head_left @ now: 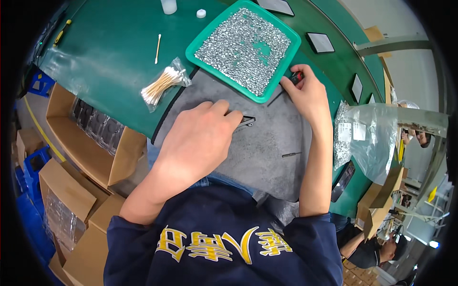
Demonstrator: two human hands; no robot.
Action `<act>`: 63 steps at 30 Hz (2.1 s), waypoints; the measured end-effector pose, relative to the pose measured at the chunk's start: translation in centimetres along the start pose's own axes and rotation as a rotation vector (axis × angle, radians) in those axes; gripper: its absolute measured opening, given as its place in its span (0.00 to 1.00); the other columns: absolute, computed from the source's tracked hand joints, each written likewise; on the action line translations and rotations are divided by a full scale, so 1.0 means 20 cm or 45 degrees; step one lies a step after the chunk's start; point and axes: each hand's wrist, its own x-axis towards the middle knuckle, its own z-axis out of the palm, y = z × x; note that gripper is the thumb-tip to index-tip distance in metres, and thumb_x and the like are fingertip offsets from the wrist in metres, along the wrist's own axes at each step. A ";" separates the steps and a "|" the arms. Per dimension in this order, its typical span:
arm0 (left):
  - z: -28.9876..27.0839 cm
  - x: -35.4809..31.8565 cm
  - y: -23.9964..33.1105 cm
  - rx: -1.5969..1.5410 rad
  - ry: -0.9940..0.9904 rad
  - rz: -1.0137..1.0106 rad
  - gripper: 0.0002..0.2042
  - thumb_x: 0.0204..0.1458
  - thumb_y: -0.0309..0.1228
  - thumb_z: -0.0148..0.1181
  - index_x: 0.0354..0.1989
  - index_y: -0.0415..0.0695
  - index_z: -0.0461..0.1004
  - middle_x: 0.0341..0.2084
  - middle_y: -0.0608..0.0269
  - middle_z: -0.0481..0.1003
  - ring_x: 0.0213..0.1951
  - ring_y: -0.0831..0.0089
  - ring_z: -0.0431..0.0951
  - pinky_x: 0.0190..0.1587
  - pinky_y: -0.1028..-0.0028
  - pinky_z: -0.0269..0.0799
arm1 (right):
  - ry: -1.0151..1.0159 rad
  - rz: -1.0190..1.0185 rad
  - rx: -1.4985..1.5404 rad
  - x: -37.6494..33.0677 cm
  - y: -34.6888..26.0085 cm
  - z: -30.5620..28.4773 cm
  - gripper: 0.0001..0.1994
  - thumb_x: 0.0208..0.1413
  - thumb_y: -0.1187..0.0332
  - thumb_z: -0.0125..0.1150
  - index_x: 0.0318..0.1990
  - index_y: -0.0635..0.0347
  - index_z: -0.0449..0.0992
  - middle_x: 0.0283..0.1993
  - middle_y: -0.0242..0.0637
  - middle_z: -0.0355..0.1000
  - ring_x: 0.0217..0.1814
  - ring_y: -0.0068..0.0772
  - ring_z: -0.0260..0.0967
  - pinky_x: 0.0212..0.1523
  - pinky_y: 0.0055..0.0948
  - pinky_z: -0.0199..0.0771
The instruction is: The person assembles components by attaching small parts onto panels, tightening screws using a screwdriver, and placing the assembled pieces onto a conveyor belt.
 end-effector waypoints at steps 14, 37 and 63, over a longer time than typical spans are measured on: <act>-0.03 0.01 -0.06 -0.116 -0.078 -0.050 0.05 0.54 0.25 0.62 0.38 0.44 0.76 0.33 0.61 0.73 0.35 0.57 0.79 0.39 0.61 0.76 | -0.048 -0.025 1.593 0.01 0.09 -0.10 0.19 0.65 0.66 0.61 0.61 0.61 0.71 0.36 0.40 0.74 0.35 0.33 0.69 0.42 0.29 0.72; -0.02 0.01 -0.03 -0.116 -0.010 -0.045 0.02 0.49 0.24 0.62 0.31 0.42 0.76 0.31 0.55 0.75 0.32 0.60 0.78 0.35 0.64 0.77 | -0.827 -0.731 2.141 -0.19 -0.39 -0.14 0.24 0.73 0.52 0.42 0.22 0.49 0.66 0.18 0.25 0.62 0.14 0.19 0.42 0.19 0.22 0.42; -0.02 0.00 0.00 0.044 -0.182 -0.043 0.13 0.50 0.24 0.60 0.45 0.44 0.79 0.37 0.61 0.72 0.32 0.64 0.74 0.35 0.68 0.74 | -0.366 -0.806 1.974 -0.36 -0.30 -0.12 0.23 0.70 0.55 0.43 0.20 0.51 0.65 0.13 0.26 0.60 0.09 0.24 0.47 0.15 0.25 0.50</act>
